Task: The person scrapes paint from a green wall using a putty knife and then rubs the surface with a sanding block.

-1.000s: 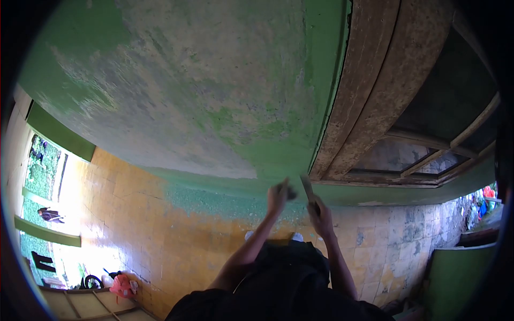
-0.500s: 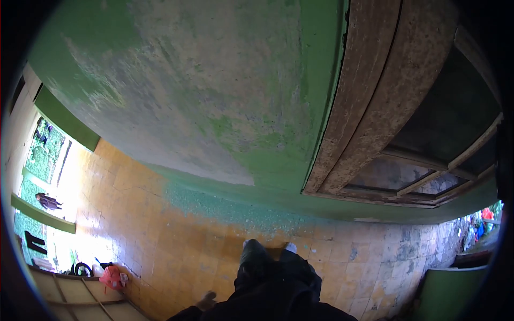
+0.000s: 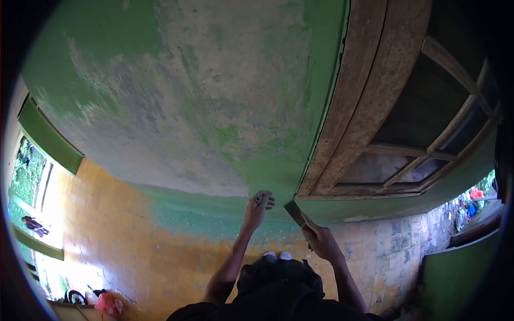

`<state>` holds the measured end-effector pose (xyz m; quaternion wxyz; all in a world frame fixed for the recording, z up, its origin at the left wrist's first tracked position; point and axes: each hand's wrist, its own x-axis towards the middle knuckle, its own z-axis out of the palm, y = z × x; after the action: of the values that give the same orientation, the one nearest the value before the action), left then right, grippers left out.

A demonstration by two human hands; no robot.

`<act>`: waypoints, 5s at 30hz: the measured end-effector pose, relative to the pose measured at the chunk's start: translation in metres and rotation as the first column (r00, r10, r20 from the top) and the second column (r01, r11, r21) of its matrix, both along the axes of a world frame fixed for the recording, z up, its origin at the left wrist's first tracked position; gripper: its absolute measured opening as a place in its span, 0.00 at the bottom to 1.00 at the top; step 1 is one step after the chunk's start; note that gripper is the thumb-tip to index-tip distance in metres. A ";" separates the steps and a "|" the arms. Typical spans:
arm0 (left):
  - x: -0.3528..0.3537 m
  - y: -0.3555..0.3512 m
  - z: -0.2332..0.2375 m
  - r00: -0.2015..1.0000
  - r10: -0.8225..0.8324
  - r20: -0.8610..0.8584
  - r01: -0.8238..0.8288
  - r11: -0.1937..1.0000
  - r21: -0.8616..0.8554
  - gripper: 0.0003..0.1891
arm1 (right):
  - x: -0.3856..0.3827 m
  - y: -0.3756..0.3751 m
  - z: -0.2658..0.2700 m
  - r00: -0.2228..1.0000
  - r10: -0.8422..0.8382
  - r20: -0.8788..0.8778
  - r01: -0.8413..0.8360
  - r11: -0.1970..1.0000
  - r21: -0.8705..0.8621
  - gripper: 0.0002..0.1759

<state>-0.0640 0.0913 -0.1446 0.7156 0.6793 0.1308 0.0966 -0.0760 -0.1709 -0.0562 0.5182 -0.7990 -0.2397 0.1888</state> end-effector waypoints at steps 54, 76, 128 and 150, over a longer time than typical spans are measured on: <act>0.075 -0.068 0.247 0.884 0.032 0.466 0.104 0.959 -0.264 0.21 | 0.054 0.096 0.144 0.771 -0.372 0.517 0.203 0.913 0.355 0.32; 0.080 -0.061 0.267 0.883 -0.011 0.469 0.184 0.928 -0.324 0.20 | 0.049 0.102 0.172 0.794 -0.336 0.506 0.244 0.939 0.241 0.33; 0.074 -0.066 0.255 0.906 0.020 0.422 0.125 0.942 -0.312 0.21 | 0.051 0.099 0.161 0.733 -0.365 0.574 0.237 0.928 0.288 0.31; 0.077 -0.071 0.257 0.888 0.044 0.458 0.083 0.964 -0.253 0.21 | 0.058 0.092 0.162 0.740 -0.350 0.574 0.220 0.933 0.286 0.32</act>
<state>0.0129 0.0198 0.1124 0.8116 0.5361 -0.0374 0.2291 -0.0179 -0.0786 0.1060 0.5113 -0.7876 -0.2872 -0.1891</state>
